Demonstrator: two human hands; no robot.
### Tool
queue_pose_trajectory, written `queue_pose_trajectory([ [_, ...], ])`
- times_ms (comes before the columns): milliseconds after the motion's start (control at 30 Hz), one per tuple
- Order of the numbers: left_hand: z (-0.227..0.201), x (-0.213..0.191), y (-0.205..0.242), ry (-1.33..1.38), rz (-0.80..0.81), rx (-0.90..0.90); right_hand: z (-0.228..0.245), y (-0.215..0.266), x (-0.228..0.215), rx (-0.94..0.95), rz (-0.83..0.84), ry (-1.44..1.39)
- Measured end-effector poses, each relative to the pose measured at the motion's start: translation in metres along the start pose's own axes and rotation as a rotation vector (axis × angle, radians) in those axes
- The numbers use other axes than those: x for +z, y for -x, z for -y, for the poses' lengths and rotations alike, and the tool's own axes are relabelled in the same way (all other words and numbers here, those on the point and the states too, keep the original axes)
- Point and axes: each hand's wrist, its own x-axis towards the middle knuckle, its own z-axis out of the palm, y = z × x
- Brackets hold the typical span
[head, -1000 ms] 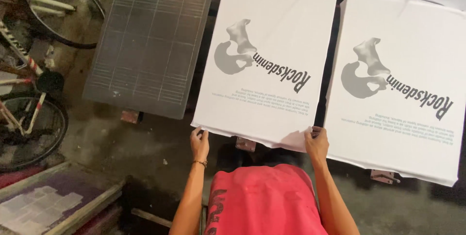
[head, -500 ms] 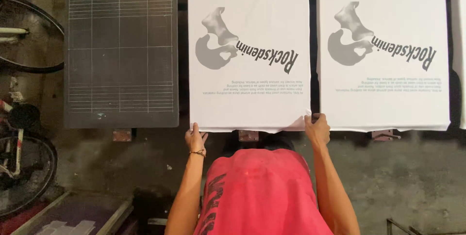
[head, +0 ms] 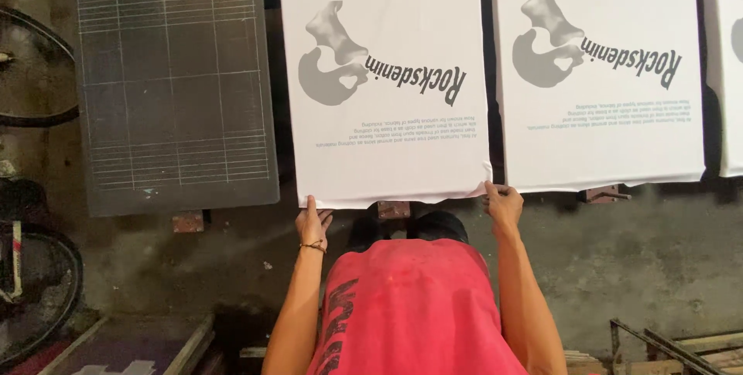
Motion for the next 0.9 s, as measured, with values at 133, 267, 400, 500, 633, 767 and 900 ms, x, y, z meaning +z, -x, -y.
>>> queue_pose_trajectory([
  [133,0.011,-0.005,-0.014,-0.034,0.018,0.024,-0.022,-0.018,0.0,0.023,0.002,-0.057],
  [267,0.014,-0.004,-0.015,-0.029,-0.027,0.087,-0.017,-0.012,-0.004,0.064,0.053,-0.014],
  [400,0.034,-0.01,-0.04,-0.02,-0.096,0.2,-0.034,-0.028,0.002,0.03,0.14,-0.08],
  [500,0.029,0.0,-0.038,0.024,-0.126,0.289,-0.006,-0.012,0.002,0.067,0.282,-0.308],
  [633,-0.027,0.033,0.014,0.107,-0.063,0.329,0.082,0.035,-0.01,0.214,0.448,-0.614],
  [767,-0.103,0.078,0.053,0.362,0.034,0.288,0.113,0.029,-0.004,0.304,0.587,-0.973],
  [900,-0.115,0.093,0.009,0.531,0.128,0.223,0.09,-0.037,0.024,0.419,0.541,-1.251],
])
